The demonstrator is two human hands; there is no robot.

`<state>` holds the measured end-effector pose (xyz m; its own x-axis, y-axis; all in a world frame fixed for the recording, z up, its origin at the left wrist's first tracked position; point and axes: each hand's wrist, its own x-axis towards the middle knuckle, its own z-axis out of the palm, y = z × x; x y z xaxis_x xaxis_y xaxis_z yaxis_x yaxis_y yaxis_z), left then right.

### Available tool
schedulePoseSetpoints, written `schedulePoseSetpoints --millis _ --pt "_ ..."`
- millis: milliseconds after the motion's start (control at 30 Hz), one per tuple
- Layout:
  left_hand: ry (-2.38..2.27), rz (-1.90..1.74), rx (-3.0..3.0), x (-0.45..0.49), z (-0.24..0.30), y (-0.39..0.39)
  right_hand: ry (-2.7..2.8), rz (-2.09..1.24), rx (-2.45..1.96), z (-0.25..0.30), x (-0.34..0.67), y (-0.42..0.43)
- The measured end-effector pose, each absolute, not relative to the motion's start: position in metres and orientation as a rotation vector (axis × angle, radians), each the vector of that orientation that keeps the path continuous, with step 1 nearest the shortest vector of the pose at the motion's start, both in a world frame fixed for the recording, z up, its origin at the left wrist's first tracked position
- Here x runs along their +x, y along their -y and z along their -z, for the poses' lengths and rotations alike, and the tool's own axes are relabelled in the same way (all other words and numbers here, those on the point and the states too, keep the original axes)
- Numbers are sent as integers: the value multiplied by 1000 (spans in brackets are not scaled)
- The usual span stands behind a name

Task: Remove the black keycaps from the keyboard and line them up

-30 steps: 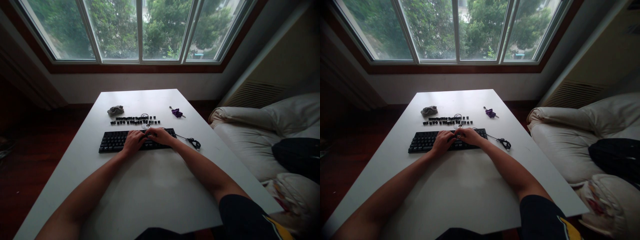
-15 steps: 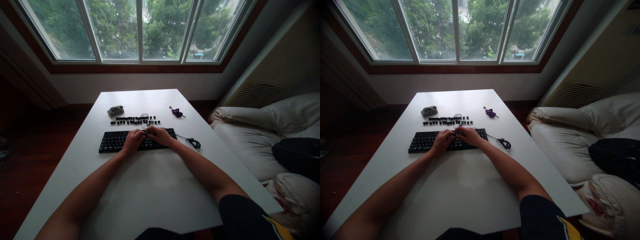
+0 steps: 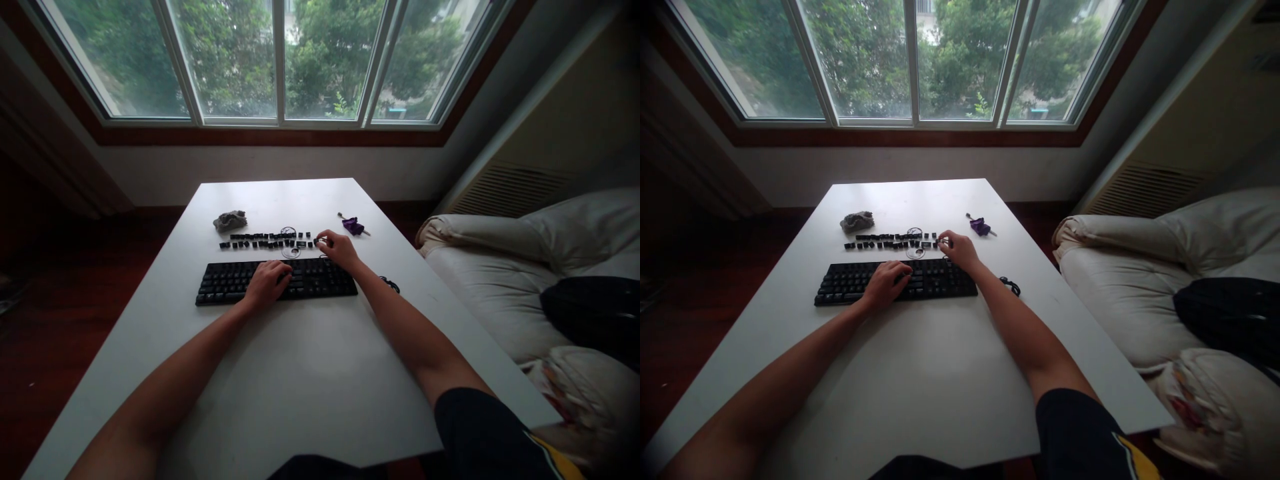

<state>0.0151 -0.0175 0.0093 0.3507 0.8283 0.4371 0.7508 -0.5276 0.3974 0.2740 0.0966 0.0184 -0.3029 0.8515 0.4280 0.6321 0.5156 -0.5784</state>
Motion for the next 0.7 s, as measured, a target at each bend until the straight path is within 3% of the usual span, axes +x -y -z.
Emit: schedulePoseSetpoints --millis 200,700 --pt "-1396 -881 2541 16 -9 17 1969 -430 -1447 8 308 -135" --pt "-1422 -838 2595 19 -10 19 1968 -546 -1509 30 309 -153"
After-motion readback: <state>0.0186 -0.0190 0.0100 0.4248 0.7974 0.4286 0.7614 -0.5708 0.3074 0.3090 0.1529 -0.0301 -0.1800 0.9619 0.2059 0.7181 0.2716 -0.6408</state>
